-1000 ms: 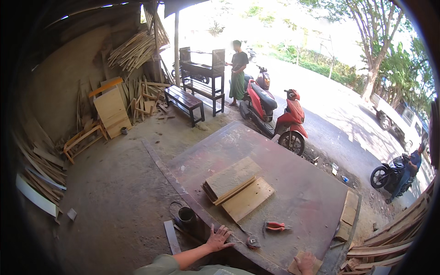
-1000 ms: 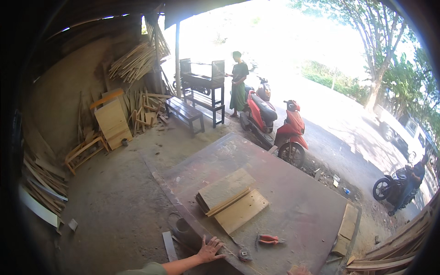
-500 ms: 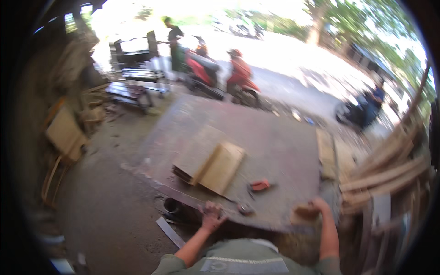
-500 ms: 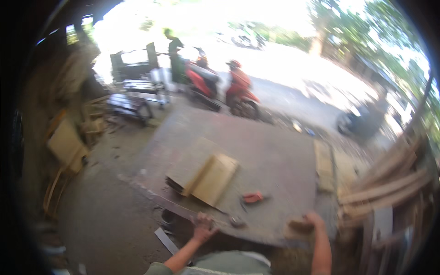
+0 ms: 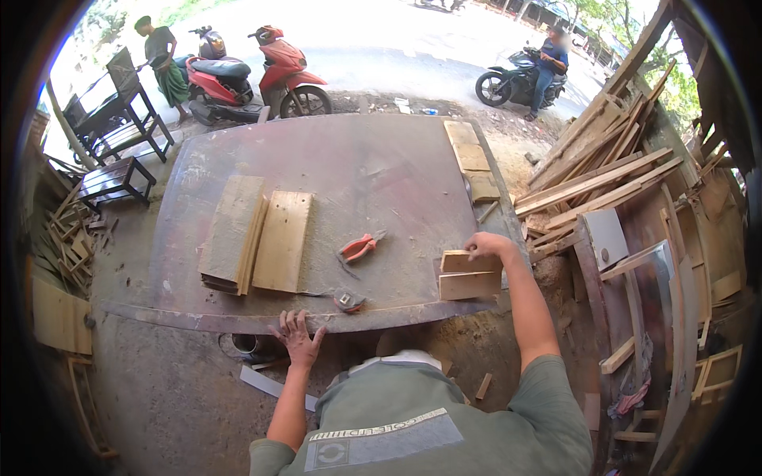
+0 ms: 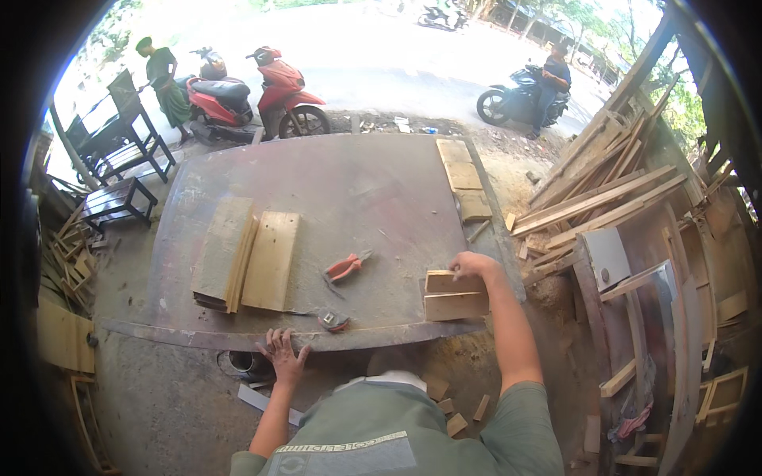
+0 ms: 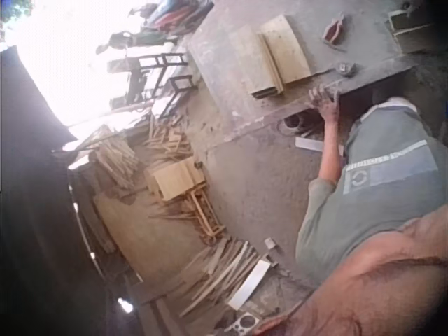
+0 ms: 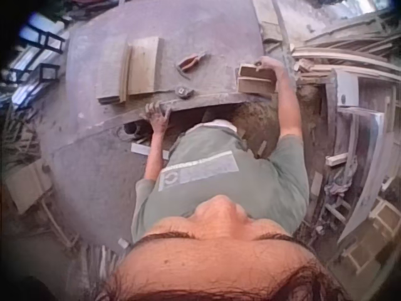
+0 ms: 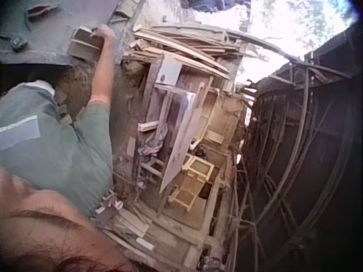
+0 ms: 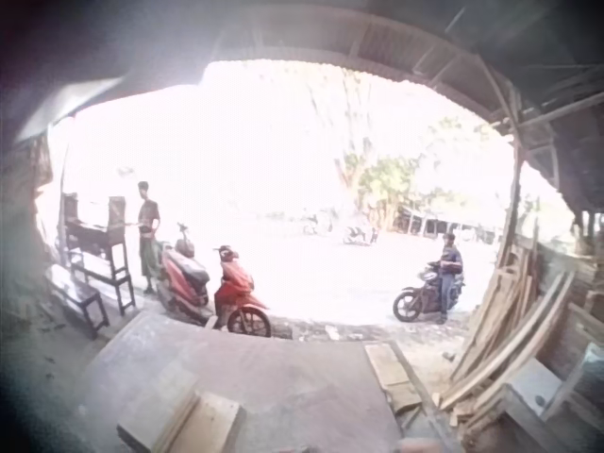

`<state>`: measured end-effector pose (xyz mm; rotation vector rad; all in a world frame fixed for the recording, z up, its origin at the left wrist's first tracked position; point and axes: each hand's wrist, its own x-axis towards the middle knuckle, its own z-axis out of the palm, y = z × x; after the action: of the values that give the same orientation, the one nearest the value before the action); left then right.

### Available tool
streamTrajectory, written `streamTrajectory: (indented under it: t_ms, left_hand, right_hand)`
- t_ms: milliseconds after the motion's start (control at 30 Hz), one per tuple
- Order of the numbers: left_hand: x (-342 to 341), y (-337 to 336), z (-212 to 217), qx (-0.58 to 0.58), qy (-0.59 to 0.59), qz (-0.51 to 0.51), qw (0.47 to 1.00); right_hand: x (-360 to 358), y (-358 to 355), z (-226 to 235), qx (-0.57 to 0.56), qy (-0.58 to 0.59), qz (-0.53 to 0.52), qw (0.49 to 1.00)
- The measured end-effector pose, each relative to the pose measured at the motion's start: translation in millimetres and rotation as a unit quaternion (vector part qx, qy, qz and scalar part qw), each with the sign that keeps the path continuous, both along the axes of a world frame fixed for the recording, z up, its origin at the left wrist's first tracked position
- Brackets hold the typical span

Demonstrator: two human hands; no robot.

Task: The person handles and sorts small wooden blocks on a workbench and then moves to organize similar pieces on the workshop floor by hand.

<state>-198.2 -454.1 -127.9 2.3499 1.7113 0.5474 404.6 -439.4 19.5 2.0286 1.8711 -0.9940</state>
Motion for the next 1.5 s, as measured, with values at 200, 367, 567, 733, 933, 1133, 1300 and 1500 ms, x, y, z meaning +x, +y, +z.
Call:
streamTrajectory:
  t_ms: [200,367,567,733,933,1133,1300,1500]
  left_hand:
    - [4,3,3,-0.007,-0.004,0.004,1.0]
    - [8,4,4,-0.006,0.003,0.005,1.0]
    - [4,3,6,-0.011,0.021,0.006,1.0]
    - [6,5,4,-0.016,0.02,0.009,1.0]
    - [21,6,6,-0.016,0.004,0.004,1.0]
    - [11,2,2,-0.005,0.015,0.027,1.0]
    - [22,8,26,0.067,0.013,0.029,0.997]
    - [103,-14,109,0.068,-0.07,-0.146,0.985]
  right_hand:
    - [8,-1,-12,-0.043,0.091,-0.003,0.995]
    - [23,-14,-21,-0.083,0.073,-0.061,0.992]
    - [24,-41,-10,-0.092,0.144,-0.108,0.979]
    - [28,-79,-4,-0.09,0.275,-0.224,0.931]
    - [50,-147,-55,0.018,0.408,-0.338,0.848]
    - [14,-191,-85,0.132,0.444,-0.407,0.787]
    - [-37,-207,-99,0.239,0.475,-0.503,0.681]
    - [-75,-241,-140,0.215,0.577,-0.608,0.5]
